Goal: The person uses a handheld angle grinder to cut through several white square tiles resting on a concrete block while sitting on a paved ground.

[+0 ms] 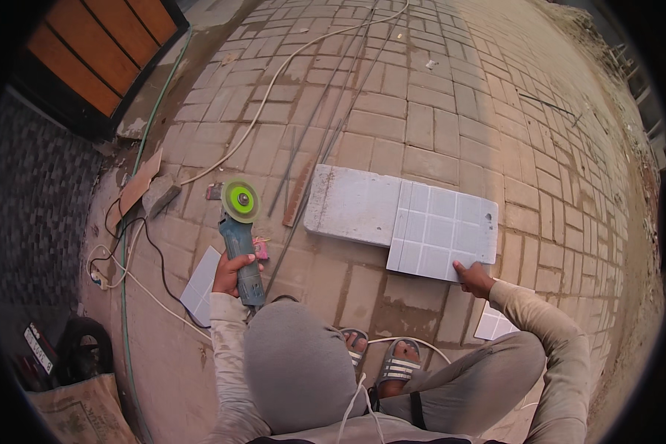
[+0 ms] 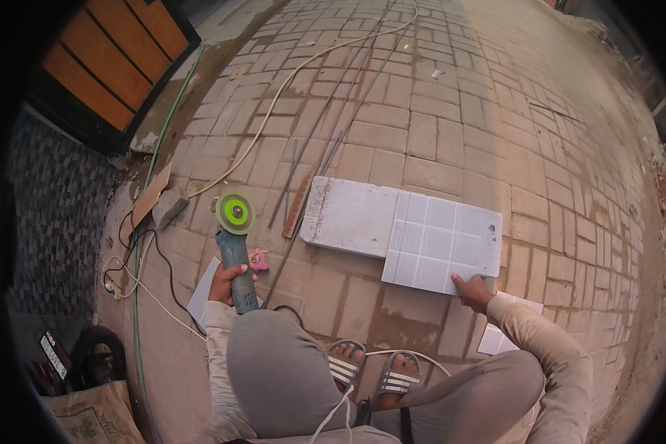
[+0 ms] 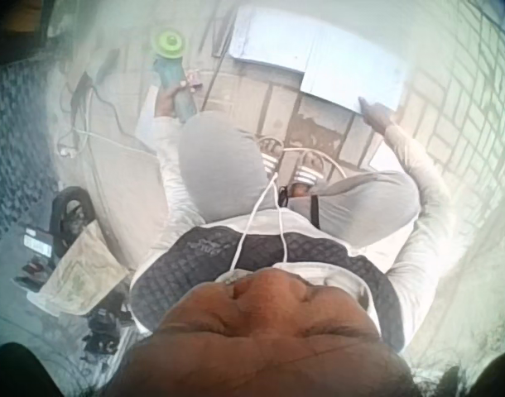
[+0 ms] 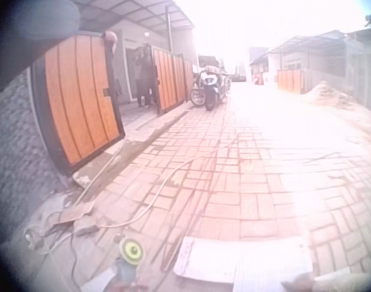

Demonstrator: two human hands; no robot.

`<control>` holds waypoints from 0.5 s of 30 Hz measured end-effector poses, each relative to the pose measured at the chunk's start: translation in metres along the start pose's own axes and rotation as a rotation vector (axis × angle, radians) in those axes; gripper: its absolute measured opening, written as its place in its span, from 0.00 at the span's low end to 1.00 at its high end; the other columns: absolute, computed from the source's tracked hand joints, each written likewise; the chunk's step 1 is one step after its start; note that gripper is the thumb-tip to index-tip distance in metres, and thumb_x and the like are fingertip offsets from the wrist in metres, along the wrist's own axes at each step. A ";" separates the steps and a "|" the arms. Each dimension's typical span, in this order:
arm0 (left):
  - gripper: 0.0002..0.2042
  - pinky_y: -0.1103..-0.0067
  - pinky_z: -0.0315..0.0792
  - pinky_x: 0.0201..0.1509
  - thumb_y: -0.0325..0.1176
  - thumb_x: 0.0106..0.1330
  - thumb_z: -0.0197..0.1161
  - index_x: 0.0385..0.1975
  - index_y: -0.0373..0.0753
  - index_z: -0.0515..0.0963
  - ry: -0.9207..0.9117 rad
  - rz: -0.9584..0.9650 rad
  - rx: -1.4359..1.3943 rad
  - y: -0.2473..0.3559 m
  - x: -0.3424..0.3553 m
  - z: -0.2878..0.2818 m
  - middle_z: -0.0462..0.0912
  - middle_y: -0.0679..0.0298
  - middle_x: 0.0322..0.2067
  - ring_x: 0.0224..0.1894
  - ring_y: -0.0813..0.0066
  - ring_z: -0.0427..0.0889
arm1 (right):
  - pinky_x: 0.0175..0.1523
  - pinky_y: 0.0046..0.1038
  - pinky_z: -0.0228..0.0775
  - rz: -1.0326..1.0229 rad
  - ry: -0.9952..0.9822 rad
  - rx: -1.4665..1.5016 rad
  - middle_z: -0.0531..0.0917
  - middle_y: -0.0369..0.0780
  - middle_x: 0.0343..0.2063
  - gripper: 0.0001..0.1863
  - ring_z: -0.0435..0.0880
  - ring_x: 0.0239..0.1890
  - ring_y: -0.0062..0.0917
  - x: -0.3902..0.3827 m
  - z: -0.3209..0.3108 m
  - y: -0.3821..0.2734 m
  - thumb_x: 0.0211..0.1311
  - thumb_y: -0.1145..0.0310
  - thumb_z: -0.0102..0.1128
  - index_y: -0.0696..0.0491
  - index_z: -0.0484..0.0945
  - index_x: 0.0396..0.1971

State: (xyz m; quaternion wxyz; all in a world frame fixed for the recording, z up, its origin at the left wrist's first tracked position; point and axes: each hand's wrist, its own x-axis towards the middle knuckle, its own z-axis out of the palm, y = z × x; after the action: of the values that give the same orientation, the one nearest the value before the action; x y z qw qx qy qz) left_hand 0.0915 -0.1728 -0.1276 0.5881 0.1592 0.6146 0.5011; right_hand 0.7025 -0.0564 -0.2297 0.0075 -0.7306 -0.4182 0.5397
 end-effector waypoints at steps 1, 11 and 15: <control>0.27 0.70 0.84 0.33 0.28 0.59 0.67 0.61 0.33 0.72 0.005 0.026 -0.010 0.001 -0.001 -0.006 0.83 0.56 0.41 0.33 0.65 0.87 | 0.19 0.32 0.62 -0.005 -0.010 -0.005 0.77 0.42 0.23 0.33 0.73 0.17 0.26 -0.005 0.020 -0.021 0.73 0.45 0.61 0.68 0.72 0.34; 0.27 0.70 0.84 0.32 0.28 0.58 0.67 0.60 0.32 0.71 0.025 0.025 -0.038 0.006 -0.001 -0.008 0.83 0.55 0.42 0.34 0.64 0.87 | 0.29 0.40 0.71 -0.052 -0.033 -0.162 0.81 0.50 0.27 0.37 0.81 0.26 0.37 -0.001 0.127 -0.116 0.71 0.39 0.59 0.67 0.75 0.29; 0.28 0.69 0.83 0.33 0.29 0.58 0.67 0.60 0.32 0.71 0.029 0.017 -0.040 0.008 -0.003 -0.015 0.83 0.55 0.42 0.34 0.64 0.87 | 0.44 0.46 0.78 -0.073 -0.051 -0.205 0.85 0.60 0.40 0.43 0.88 0.43 0.48 0.005 0.149 -0.130 0.69 0.37 0.59 0.74 0.75 0.45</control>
State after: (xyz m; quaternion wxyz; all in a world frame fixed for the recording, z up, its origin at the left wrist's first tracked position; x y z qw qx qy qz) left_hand 0.0754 -0.1779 -0.1227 0.5778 0.1456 0.6116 0.5204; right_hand 0.5055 -0.0341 -0.2358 -0.0582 -0.6978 -0.4976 0.5119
